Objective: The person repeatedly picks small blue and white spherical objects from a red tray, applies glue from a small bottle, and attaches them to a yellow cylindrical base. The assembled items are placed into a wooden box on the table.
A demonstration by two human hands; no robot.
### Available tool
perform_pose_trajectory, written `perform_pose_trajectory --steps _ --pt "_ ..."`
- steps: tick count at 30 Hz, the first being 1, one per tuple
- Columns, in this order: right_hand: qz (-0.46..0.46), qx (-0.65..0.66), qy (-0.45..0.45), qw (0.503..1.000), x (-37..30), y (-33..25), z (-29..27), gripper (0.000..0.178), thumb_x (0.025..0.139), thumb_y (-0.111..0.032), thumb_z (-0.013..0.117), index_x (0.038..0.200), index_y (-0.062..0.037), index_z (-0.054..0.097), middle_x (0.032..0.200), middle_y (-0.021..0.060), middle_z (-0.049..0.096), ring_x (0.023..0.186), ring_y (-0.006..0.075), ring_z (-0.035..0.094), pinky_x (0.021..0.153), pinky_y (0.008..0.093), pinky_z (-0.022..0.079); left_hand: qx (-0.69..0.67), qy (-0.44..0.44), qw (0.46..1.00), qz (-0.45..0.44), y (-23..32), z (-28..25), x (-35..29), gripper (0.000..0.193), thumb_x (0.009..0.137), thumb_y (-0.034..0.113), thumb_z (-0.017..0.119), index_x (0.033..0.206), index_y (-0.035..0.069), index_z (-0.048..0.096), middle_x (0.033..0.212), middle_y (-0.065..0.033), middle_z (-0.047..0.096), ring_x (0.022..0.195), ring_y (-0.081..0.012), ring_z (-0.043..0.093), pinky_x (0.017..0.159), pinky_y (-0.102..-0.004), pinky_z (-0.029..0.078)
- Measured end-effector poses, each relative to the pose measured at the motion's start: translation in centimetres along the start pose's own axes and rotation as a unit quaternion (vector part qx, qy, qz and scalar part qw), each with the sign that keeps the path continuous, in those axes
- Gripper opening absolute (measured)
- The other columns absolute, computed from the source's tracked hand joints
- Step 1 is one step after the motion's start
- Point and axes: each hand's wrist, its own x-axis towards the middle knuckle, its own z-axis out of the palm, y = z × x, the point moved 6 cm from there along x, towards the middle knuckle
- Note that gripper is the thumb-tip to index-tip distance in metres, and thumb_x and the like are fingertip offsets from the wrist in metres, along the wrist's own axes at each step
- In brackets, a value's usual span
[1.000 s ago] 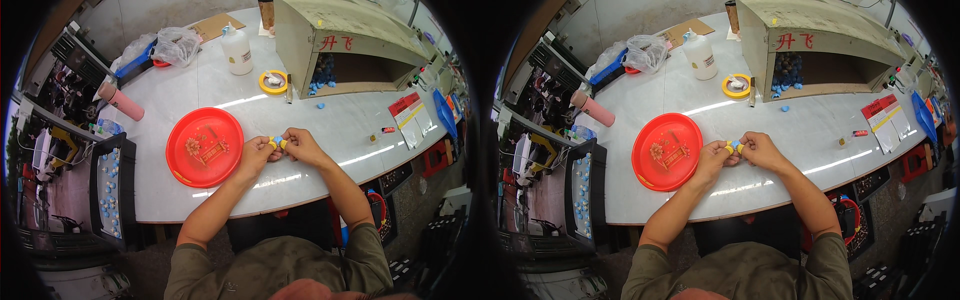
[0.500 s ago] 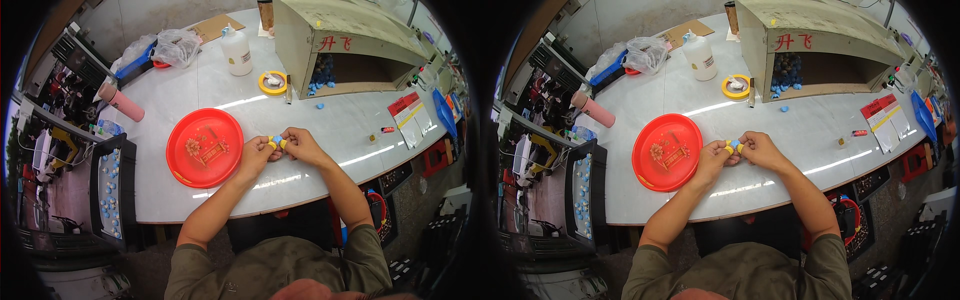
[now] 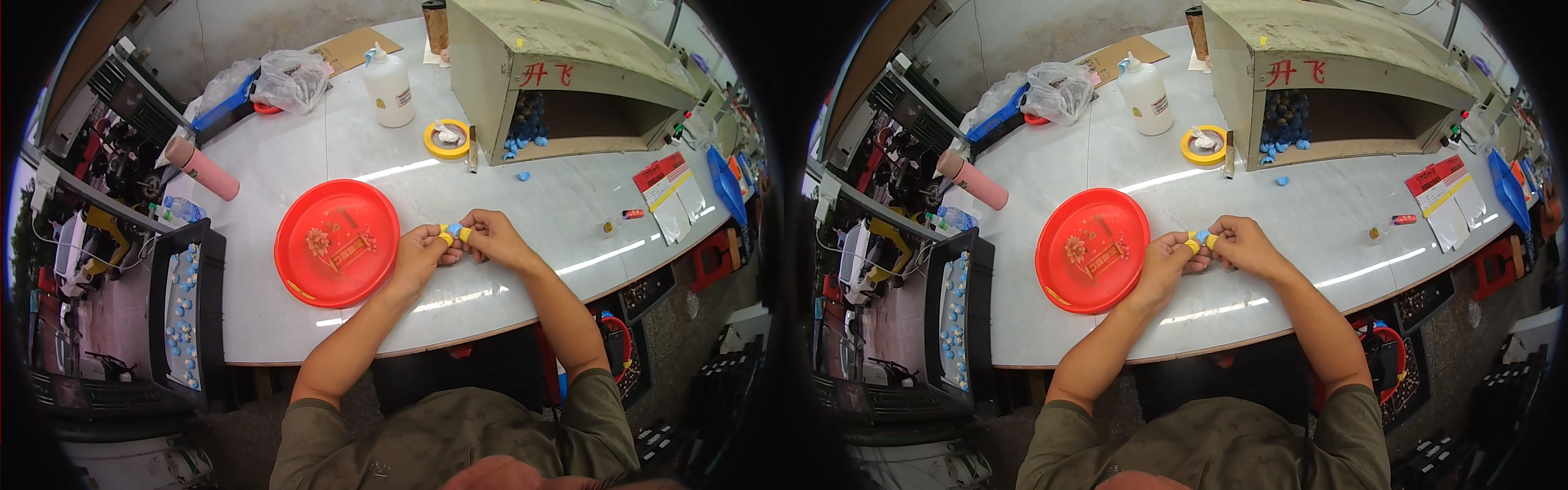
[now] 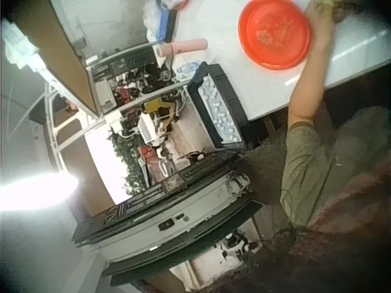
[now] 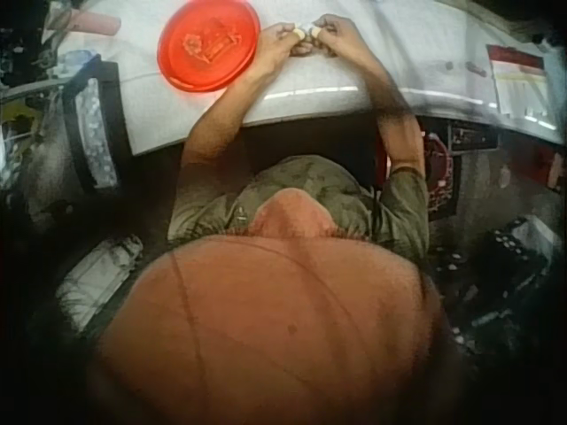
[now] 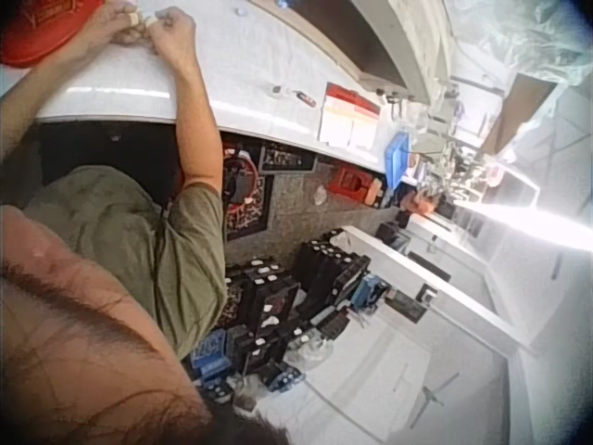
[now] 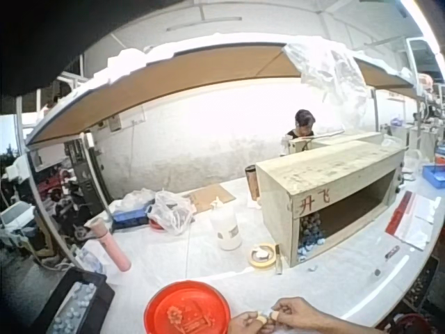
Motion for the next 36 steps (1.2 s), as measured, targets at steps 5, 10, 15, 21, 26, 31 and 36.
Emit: perform_pose_trajectory --steps 5,10,15,21,26,31,36 --pt "-0.007 0.008 0.005 1.000 -0.2 -0.3 0.1 0.019 0.092 -0.010 0.062 0.105 0.0044 0.061 0.075 0.0033 0.062 0.057 0.0069 0.057 0.050 0.0226 0.046 -0.028 -0.006 1.000 0.007 0.1 0.0 -0.1 0.024 0.099 0.013 0.057 0.115 -0.005 0.057 0.098 -0.0122 0.071 0.082 -0.0150 0.070 0.076 -0.0247 0.058" --pt "-0.153 -0.010 0.029 0.988 -0.2 -0.5 0.8 0.020 0.089 -0.003 0.063 0.107 0.0049 0.060 0.076 -0.0006 0.059 0.064 0.0029 0.053 0.055 0.0202 0.044 0.017 0.001 0.999 0.029 1.1 0.2 -0.5 0.026 0.096 0.020 0.066 0.110 -0.002 0.059 0.095 -0.0105 0.070 0.078 -0.0137 0.069 0.070 -0.0237 0.055" --pt "-0.165 0.011 0.041 0.985 -1.2 -2.1 0.4 0.024 0.089 -0.004 0.066 0.111 0.0050 0.061 0.079 -0.0016 0.057 0.067 0.0037 0.051 0.059 0.0204 0.043 0.040 0.029 0.997 0.053 4.6 -2.2 -2.2 0.024 0.098 0.021 0.062 0.109 0.000 0.061 0.098 -0.0122 0.070 0.082 -0.0160 0.068 0.070 -0.0257 0.054" --pt "-0.180 -0.230 0.281 0.914 0.0 -3.7 -9.0 0.023 0.087 -0.007 0.060 0.108 -0.0036 0.067 0.084 0.0115 0.068 0.071 0.0257 0.066 0.065 0.0370 0.051 0.395 0.146 0.891 0.171 9.0 -11.6 -6.0 0.027 0.092 0.018 0.070 0.107 -0.003 0.062 0.098 -0.0127 0.068 0.083 -0.0224 0.067 0.069 -0.0335 0.052" --pt "-0.077 -0.439 0.424 0.788 6.4 -5.0 -20.0 0.033 0.083 -0.018 0.065 0.113 -0.0058 0.066 0.102 0.0154 0.071 0.092 0.0362 0.068 0.078 0.0445 0.055 0.672 0.227 0.691 0.138 9.0 -14.6 -7.9 0.024 0.088 0.014 0.069 0.104 -0.002 0.062 0.103 -0.0172 0.058 0.098 -0.0357 0.057 0.085 -0.0455 0.046" --pt "0.027 -0.468 0.363 0.805 11.7 -7.1 -22.2 0.052 0.080 -0.037 0.071 0.126 -0.0135 0.065 0.126 0.0156 0.065 0.116 0.0307 0.064 0.090 0.0428 0.054 0.679 0.273 0.656 0.188 9.8 -13.7 -9.1 0.031 0.088 0.012 0.068 0.115 -0.003 0.061 0.114 -0.0198 0.059 0.108 -0.0379 0.056 0.094 -0.0445 0.046" --pt "0.023 -0.557 0.408 0.723 13.4 -7.7 -20.4 0.055 0.083 -0.043 0.069 0.129 -0.0139 0.061 0.125 0.0152 0.066 0.116 0.0320 0.064 0.092 0.0432 0.053 0.640 0.329 0.622 0.308 12.0 -10.3 -11.4 0.038 0.087 0.010 0.068 0.120 -0.006 0.057 0.121 -0.0227 0.058 0.114 -0.0403 0.055 0.100 -0.0473 0.043"
